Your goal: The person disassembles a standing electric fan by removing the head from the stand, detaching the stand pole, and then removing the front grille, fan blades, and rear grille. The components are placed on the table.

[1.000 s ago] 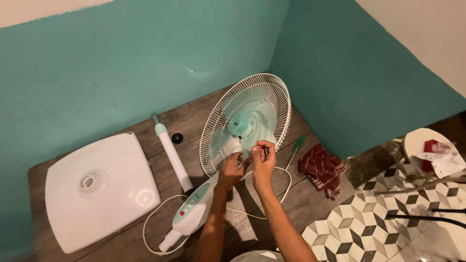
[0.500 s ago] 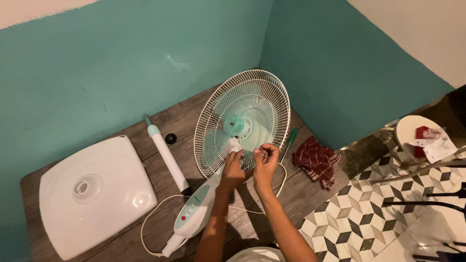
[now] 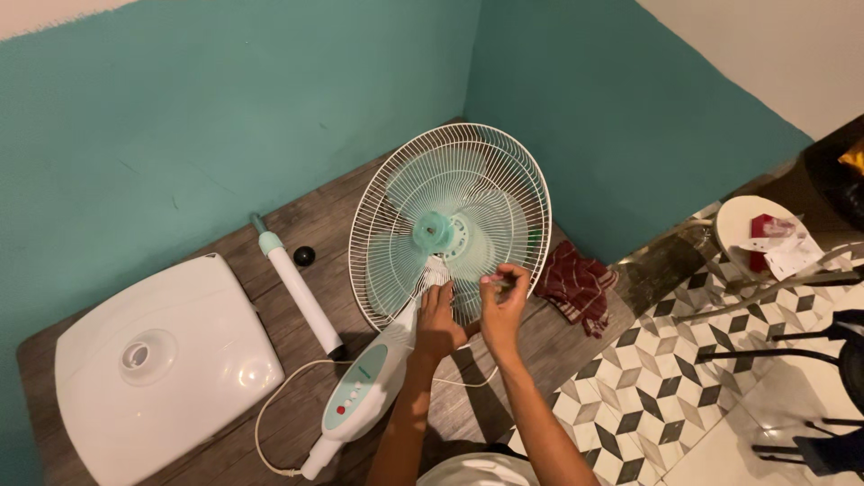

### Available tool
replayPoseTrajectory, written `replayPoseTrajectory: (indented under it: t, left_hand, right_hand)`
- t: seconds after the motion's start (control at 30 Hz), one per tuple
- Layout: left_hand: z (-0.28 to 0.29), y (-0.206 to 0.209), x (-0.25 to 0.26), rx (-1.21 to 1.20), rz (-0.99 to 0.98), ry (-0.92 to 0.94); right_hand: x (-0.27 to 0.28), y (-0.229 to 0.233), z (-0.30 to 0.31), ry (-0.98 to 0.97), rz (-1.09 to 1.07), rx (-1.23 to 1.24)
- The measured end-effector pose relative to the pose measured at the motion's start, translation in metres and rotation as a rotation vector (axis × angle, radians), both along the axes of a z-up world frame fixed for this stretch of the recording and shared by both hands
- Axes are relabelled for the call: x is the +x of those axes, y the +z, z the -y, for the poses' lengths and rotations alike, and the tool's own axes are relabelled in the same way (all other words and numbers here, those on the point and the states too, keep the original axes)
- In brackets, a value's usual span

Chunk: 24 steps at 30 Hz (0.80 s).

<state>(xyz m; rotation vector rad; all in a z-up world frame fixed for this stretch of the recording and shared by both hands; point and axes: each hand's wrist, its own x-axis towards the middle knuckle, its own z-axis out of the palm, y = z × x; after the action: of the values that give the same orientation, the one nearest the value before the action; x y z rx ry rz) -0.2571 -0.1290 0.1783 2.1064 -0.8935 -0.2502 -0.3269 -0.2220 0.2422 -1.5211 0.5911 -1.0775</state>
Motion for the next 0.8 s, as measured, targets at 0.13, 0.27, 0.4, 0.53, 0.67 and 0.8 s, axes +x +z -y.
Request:
replayPoseTrajectory:
  t: [0.13, 0.27, 0.4, 0.53, 0.67, 0.8]
  left_hand:
    - [0.000, 0.007, -0.008, 0.021, 0.007, -0.009]
    - [0.002, 0.014, -0.015, 0.112, -0.032, -0.019]
    - [0.002, 0.019, -0.022, 0.182, -0.083, -0.024]
    - [0.002, 0.013, -0.029, 0.162, 0.001, -0.029]
    - [0.002, 0.004, -0.033, 0.108, 0.060, -0.027]
    - [0.001, -0.002, -0.034, -0.001, 0.053, -0.004]
  right_hand:
    - [-0.009, 0.027, 0.011, -0.173, -0.214, -0.430]
    - [-0.017, 0.040, 0.022, -0.292, -0.388, -0.607]
    - [-0.025, 0.049, 0.030, -0.305, -0.469, -0.653]
    - [-0.026, 0.052, 0.033, -0.277, -0.568, -0.655]
    - [-0.030, 0.052, 0.043, -0.218, -0.525, -0.462]
    - [-0.036, 0.043, 0.058, -0.227, -0.491, -0.429]
